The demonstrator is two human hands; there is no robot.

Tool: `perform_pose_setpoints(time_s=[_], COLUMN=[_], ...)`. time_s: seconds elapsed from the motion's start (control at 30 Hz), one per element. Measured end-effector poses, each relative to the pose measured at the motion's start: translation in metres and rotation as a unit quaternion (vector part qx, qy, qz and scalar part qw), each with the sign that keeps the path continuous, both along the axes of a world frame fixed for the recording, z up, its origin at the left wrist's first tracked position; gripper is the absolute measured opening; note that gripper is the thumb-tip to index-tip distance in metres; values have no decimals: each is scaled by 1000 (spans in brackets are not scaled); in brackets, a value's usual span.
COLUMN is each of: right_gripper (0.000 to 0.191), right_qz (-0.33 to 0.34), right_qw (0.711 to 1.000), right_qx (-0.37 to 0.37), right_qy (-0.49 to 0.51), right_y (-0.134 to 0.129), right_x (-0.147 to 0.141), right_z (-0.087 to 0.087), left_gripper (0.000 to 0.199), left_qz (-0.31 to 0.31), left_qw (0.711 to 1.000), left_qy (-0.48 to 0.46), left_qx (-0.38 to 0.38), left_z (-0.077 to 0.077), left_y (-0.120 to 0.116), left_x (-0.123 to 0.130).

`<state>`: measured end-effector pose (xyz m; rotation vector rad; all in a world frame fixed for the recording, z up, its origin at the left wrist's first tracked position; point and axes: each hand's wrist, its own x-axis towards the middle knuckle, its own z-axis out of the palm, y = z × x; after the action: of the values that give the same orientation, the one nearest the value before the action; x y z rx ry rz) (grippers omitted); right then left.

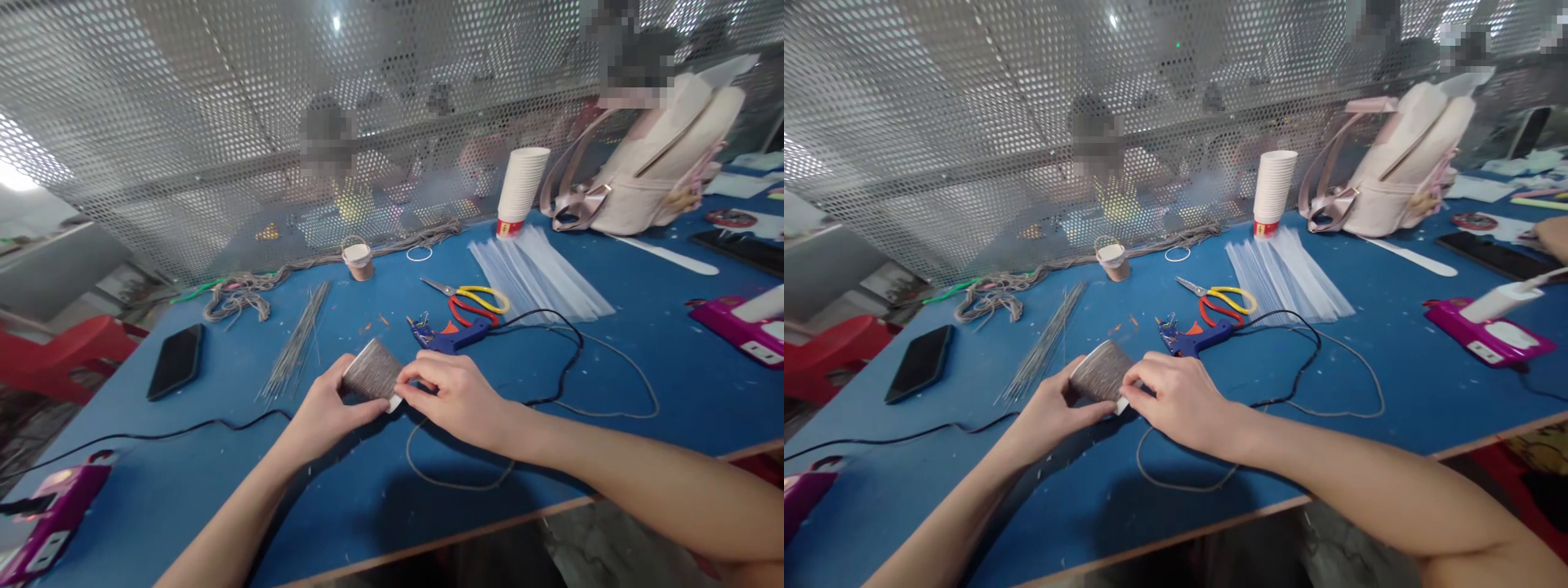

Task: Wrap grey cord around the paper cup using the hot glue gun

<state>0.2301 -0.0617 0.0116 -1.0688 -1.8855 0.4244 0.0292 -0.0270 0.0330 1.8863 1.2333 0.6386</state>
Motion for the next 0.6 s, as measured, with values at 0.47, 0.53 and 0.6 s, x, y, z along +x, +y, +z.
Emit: perform_pose_setpoints(time_s=[0.47, 0.53, 0.6], right_gripper=[11, 13, 13], right_qz=[-8, -11, -12], right_qw=[1000, 1000, 1000], right_qx=[-10, -16, -20], right_qy=[11, 10, 13], right_y=[0, 1, 1], right_x=[1, 1, 1], right_z=[1, 2, 2], left_gripper=[41, 40, 39], left_qz=[2, 4, 4], left_qw=[999, 1000, 1000], left_qy=[9, 4, -2], left_qx=[-34, -30, -23], left_z=[-1, -2, -2], left_y=[2, 2, 2], left_x=[-2, -2, -2])
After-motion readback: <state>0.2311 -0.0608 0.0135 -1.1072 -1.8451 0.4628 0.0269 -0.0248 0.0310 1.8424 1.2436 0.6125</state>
